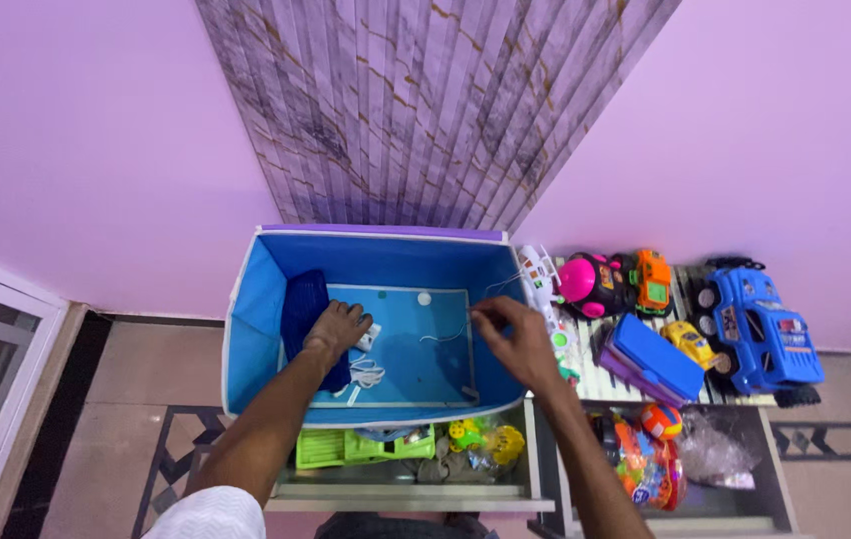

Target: The person empties a blue storage bin, removes various items including toys and a pencil case, and then places them back into the bin. The person handles a toy helicopter, a pencil case, and other small items, organizing them within the bin.

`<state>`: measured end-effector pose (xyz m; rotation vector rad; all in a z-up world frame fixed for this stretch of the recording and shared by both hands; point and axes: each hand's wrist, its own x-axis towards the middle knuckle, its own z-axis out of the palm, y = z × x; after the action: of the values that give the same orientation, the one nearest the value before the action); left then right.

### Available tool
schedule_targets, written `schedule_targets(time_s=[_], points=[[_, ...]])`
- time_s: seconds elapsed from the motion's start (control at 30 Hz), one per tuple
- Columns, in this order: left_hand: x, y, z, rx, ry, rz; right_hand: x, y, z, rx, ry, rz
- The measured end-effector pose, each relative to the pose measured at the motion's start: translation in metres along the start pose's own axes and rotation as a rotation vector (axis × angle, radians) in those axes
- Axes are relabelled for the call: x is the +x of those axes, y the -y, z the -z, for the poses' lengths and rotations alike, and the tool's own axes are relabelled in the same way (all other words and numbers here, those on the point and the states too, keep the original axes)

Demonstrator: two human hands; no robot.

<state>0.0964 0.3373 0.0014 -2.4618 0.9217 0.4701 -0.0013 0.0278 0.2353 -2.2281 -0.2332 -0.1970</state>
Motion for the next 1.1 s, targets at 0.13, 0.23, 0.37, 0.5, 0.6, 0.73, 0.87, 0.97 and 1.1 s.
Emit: schedule_targets(time_s=[0.13,0.23,0.37,0.5,0.6,0.73,0.87,0.97,1.1], points=[[0.004,0.011,-0.019,-0.089,-0.151,-0.005,-0.001,0.002,0.0,-0.069,-0.027,-0.055],[-0.001,0.024,-0.004,-0.158,-0.156,0.017,0.003,0.013,-0.007,-0.099,-0.017,-0.079],[-0.02,0.049,0.049,-0.473,-0.035,-0.053,0.011,0.021,-0.01,-0.167,0.108,-0.087],[-0.03,0.072,0.119,-0.745,0.057,-0.118,0.019,0.008,-0.011,-0.201,0.228,-0.076],[-0.044,0.087,0.163,-0.831,0.045,-0.105,0.037,-0.018,-0.027,-0.199,0.507,-0.042],[-0.067,0.1,0.196,-0.796,-0.004,0.088,0.061,-0.05,-0.081,-0.409,1.074,0.064],[-0.085,0.103,0.188,-0.748,-0.051,0.281,0.062,-0.059,-0.166,-0.637,1.318,0.202],[-0.101,0.103,0.167,-0.852,-0.084,0.537,0.06,-0.071,-0.206,-0.674,1.325,0.302],[-0.105,0.108,0.132,-0.856,-0.061,0.655,0.049,-0.102,-0.226,-0.595,1.276,0.502]])
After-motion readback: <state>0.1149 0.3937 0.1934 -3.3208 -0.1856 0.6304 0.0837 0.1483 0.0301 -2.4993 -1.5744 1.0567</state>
